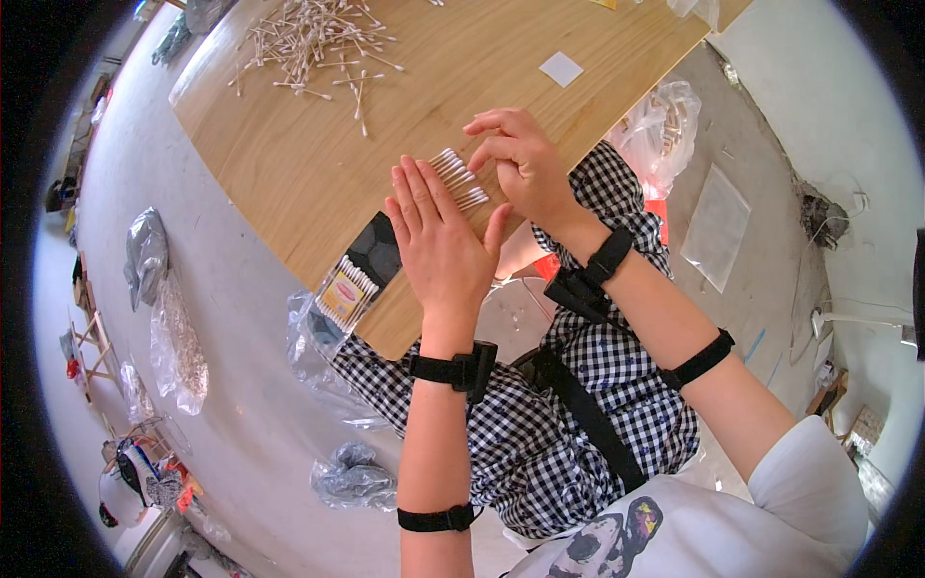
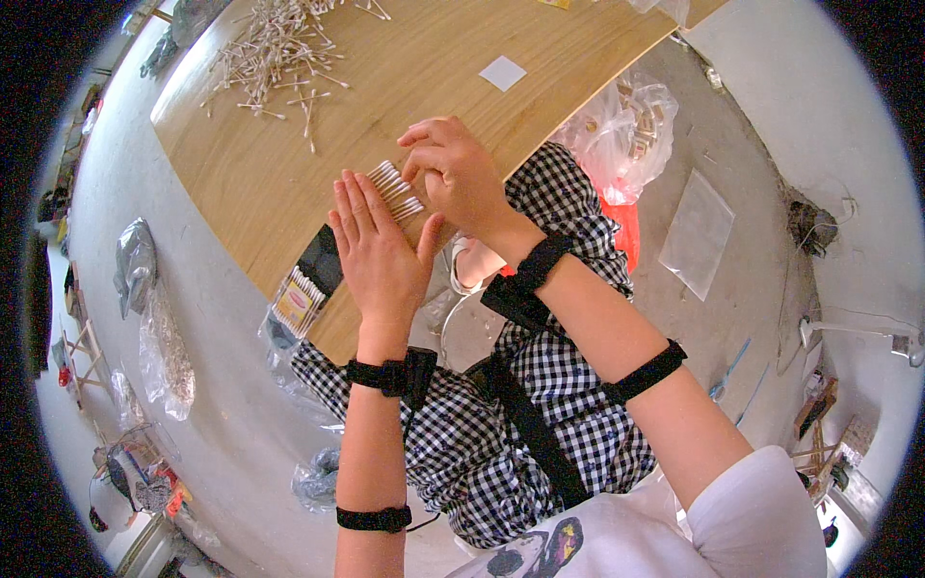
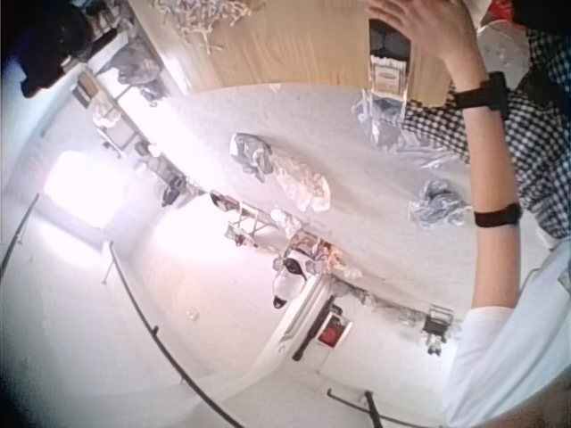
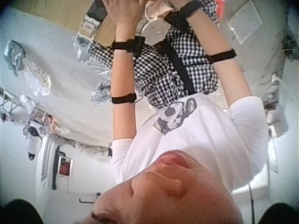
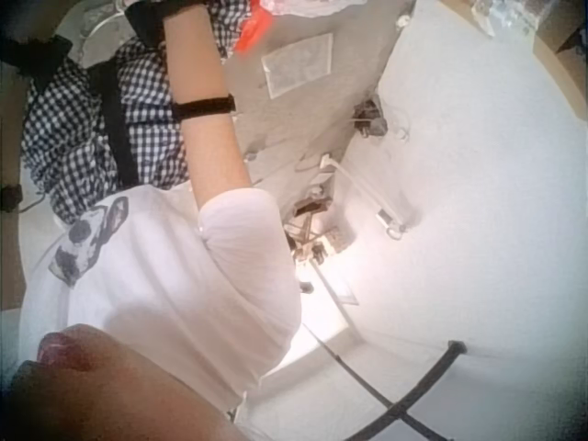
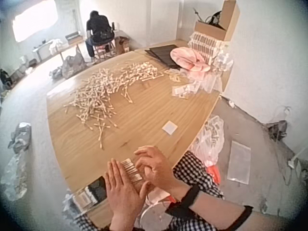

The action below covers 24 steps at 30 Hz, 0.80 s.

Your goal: Organizing cotton swabs and placing them into a small plastic tray.

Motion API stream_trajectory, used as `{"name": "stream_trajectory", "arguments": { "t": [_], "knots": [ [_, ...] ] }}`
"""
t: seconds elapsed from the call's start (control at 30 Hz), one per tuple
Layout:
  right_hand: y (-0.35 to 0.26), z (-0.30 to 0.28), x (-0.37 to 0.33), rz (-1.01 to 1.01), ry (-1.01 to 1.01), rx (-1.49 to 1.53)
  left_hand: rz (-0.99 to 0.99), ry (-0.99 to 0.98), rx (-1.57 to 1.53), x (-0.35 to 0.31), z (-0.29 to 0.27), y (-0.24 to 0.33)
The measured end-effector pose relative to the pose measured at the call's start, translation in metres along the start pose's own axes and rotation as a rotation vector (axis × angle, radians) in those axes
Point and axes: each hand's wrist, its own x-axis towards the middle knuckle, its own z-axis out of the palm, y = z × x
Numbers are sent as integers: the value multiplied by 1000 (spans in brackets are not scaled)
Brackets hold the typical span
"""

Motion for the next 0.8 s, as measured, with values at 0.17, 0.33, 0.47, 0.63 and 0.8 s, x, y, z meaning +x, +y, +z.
{"name": "stream_trajectory", "arguments": {
  "t": [0.17,0.33,0.47,0.63,0.8],
  "knots": [
    [-2,1,1,-33,-49,-43,-3,-4,-3,-1,0,-2],
    [-3,0,2,-44,-73,-47,-6,-3,-4,-1,0,-3],
    [-2,3,3,-38,-23,-60,1,8,-11,-1,1,-2],
    [-1,5,4,-55,-37,-104,-3,4,-7,-1,2,-2],
    [-2,5,5,-62,-52,-140,-6,6,-7,-1,2,-3]
  ]
}}
